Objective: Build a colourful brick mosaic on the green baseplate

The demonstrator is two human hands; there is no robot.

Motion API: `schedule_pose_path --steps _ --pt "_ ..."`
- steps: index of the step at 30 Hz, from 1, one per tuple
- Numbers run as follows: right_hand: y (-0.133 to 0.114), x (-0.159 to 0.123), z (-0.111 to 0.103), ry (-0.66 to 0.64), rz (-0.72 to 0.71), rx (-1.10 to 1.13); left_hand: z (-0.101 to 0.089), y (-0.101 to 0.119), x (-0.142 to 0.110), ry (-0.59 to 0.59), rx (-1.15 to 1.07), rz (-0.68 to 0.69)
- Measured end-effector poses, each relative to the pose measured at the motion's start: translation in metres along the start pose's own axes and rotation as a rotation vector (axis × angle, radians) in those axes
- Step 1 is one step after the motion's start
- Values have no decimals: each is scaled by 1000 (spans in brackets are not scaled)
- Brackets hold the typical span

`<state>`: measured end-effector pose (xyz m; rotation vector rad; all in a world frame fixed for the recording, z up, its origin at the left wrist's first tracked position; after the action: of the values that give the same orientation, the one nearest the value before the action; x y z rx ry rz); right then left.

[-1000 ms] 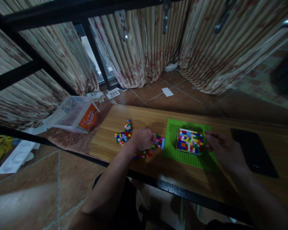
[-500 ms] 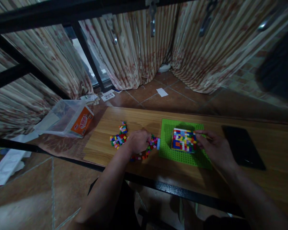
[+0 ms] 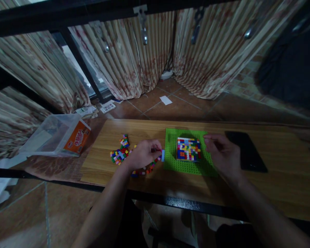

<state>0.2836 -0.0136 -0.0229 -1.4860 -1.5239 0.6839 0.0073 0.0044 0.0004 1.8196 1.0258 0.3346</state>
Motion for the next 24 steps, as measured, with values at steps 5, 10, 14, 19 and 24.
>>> schedule_pose_path --steps 5,10,14,19,24 --pt "-23 -19 16 -157 -286 -63 29 9 16 85 -486 11" --pt "-27 -28 28 -316 -445 -81 47 18 24 45 -746 -40" --pt "-27 -28 30 -353 -467 -88 51 19 26 50 -755 -48" --pt "-30 -30 32 -356 -457 -85 59 17 29 77 -767 -17" --pt "-20 -15 10 -259 -324 -82 61 15 32 134 -659 -53"
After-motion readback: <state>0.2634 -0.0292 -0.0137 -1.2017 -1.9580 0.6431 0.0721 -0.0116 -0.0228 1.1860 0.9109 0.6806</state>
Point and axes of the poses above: each hand's wrist, its own x-axis towards the middle knuckle, its own z-axis out of the palm, y = z × x, the point moved 1 cm from there along x, towards the middle knuckle, and after that the axes turned 10 degrees about -y, right-handed, at the moved point
